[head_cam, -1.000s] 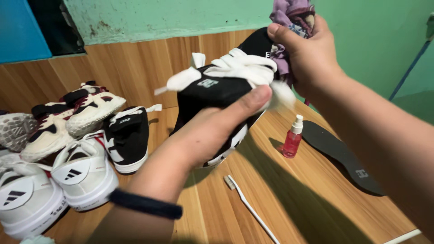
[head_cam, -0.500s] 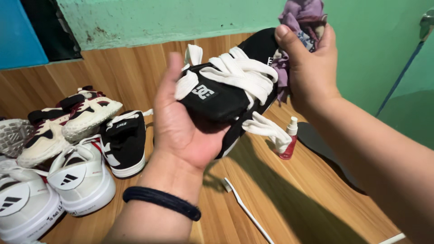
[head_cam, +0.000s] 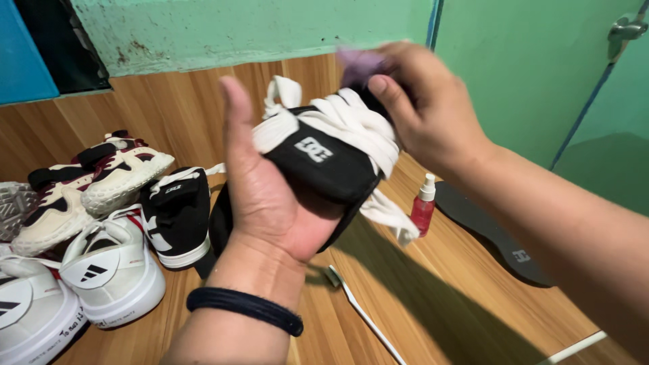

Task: The person wipes a black and white sneaker with a purple cloth, then uses a toothbrush to scrub the sole and side panels. The shoe is rotated to clean multiple surfaces while other shoes remain on the table.

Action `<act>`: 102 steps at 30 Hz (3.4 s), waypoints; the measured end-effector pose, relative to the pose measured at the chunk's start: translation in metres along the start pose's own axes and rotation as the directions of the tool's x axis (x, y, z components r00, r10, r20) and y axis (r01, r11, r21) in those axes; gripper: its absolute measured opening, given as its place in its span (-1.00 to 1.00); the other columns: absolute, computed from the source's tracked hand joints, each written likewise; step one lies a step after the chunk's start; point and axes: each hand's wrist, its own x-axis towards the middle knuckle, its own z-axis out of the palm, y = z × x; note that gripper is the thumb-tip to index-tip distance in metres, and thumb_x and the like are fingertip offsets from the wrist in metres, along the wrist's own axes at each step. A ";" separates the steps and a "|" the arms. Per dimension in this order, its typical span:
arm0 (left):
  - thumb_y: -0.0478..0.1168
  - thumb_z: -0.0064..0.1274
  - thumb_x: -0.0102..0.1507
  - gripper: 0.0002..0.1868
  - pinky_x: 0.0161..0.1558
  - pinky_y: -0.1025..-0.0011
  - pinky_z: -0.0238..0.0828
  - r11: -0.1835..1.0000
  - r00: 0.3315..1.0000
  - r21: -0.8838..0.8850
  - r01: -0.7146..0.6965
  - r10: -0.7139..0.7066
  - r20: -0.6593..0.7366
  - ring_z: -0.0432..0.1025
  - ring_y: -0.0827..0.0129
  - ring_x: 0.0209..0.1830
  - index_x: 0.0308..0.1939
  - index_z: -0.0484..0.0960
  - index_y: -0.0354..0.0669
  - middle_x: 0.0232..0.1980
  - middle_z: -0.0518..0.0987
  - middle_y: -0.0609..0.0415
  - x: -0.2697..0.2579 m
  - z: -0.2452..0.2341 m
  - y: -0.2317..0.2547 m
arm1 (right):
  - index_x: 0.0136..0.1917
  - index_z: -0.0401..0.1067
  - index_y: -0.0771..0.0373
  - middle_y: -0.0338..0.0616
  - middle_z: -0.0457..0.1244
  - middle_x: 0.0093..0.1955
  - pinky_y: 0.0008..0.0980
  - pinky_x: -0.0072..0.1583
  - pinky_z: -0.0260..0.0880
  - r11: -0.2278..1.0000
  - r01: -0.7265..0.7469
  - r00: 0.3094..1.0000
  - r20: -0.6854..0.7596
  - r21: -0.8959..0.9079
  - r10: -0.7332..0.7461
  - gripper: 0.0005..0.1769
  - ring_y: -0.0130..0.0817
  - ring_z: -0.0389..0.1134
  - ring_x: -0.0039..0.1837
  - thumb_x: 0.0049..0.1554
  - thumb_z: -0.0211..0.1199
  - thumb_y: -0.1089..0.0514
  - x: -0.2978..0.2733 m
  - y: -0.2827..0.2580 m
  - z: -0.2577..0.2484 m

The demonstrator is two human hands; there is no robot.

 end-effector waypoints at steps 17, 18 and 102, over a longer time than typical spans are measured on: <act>0.49 -0.15 0.22 -0.02 0.18 0.03 0.55 0.999 0.997 -0.034 -0.023 0.021 -0.072 0.53 -0.04 0.14 0.23 0.44 -0.42 0.15 0.57 -0.29 -0.014 0.012 0.016 | 0.06 0.47 0.32 -0.10 0.38 -0.18 -0.12 -0.11 0.39 0.791 -0.487 0.870 0.121 0.370 0.478 -0.55 -0.15 0.40 -0.15 0.33 0.12 -0.15 0.043 -0.001 0.006; 0.52 -0.15 0.24 -0.03 0.18 0.00 0.54 0.998 0.995 -0.028 -0.053 0.051 -0.083 0.52 -0.03 0.12 0.23 0.43 -0.38 0.14 0.55 -0.26 -0.011 0.010 0.017 | 0.07 0.46 0.32 -0.08 0.38 -0.11 -0.17 -0.04 0.43 0.916 -0.297 0.955 0.108 0.268 0.278 -0.59 -0.17 0.42 -0.06 0.30 0.15 -0.11 0.032 -0.007 0.013; -0.06 -0.04 0.32 -0.58 0.22 0.24 0.31 -0.059 0.864 0.871 -0.488 -0.173 0.472 0.42 0.15 0.19 0.17 0.53 -0.21 0.19 0.55 -0.14 -0.005 -0.033 0.025 | 0.56 0.18 0.23 0.07 -0.10 0.73 0.00 0.74 -0.11 0.828 0.086 0.791 0.467 0.553 -0.395 -0.43 -0.03 -0.24 0.81 0.31 0.13 0.28 0.029 -0.096 -0.015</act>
